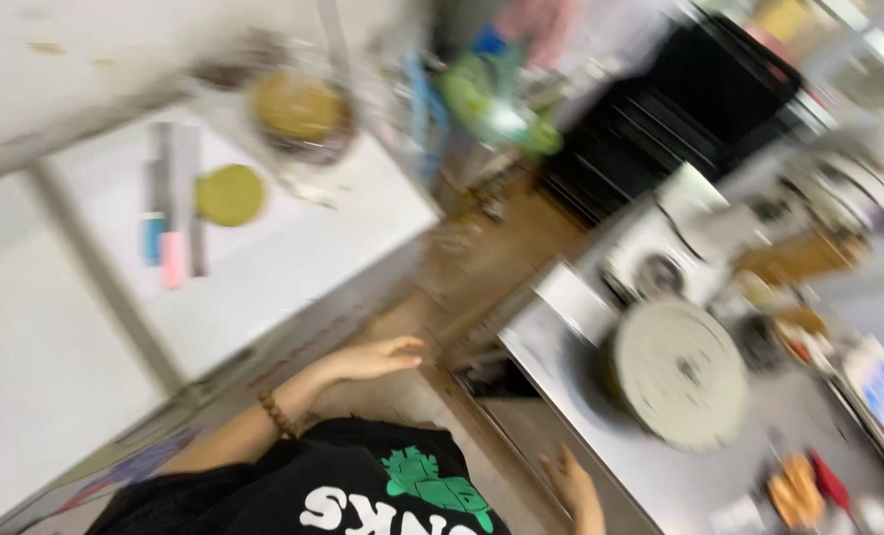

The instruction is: Preparing small orange ingredients by placing them into a plastic bag for cake decoration.

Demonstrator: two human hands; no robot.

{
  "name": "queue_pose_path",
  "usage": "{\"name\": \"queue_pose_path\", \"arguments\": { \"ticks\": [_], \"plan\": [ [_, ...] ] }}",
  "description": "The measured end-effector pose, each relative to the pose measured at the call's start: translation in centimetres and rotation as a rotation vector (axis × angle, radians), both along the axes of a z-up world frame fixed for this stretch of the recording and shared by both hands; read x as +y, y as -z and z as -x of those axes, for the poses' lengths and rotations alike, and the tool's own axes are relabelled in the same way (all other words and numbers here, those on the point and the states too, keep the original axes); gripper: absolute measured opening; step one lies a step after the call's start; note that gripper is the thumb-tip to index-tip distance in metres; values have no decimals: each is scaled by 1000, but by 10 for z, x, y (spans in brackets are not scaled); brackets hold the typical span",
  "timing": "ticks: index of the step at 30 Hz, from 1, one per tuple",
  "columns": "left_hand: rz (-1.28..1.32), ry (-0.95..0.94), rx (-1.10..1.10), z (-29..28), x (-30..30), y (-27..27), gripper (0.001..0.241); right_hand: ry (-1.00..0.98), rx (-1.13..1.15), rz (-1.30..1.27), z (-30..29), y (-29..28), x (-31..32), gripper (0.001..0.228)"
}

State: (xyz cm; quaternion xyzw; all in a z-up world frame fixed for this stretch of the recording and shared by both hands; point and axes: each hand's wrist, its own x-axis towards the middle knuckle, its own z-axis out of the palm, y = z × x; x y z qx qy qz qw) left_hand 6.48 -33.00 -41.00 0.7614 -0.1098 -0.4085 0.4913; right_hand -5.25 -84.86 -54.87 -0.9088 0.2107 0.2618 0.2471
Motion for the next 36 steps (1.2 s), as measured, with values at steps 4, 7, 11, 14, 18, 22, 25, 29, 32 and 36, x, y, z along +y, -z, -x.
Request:
{"name": "queue_pose_path", "arguments": {
  "ticks": [4, 7, 11, 14, 18, 22, 25, 29, 32, 36],
  "plan": [
    [130, 162, -155, -53, -131, 21, 76, 63, 18, -201, 17, -64, 3, 77],
    [126, 284, -211, -64, -220, 10, 76, 92, -89, -237, 23, -110, -5, 71],
    [30, 428, -460, -70, -328, -2, 79, 167, -228, -212, 34, -110, -39, 66],
    [-150, 561, -713, -75, -381, 7, 90, 287, -393, -285, 24, -107, -53, 58],
    [-314, 708, -859, -83, -409, 19, 102, 208, -569, 99, -19, -37, -89, 61],
    [-602, 833, -921, -69, -403, 0, 117, 331, -583, 57, -68, -47, -94, 55],
    [-635, 844, -961, -73, -402, -5, 119, 334, -737, 119, -76, -26, -118, 64],
    [-656, 875, -970, -81, -406, 1, 115, 252, -662, 171, -82, -34, -134, 67],
    [-684, 926, -982, -90, -413, -8, 103, 325, -877, -250, -85, -58, -118, 82],
    [-719, 895, -856, -102, -441, -39, 99, 43, -515, 216, -73, -43, -167, 83]
  ]
}}
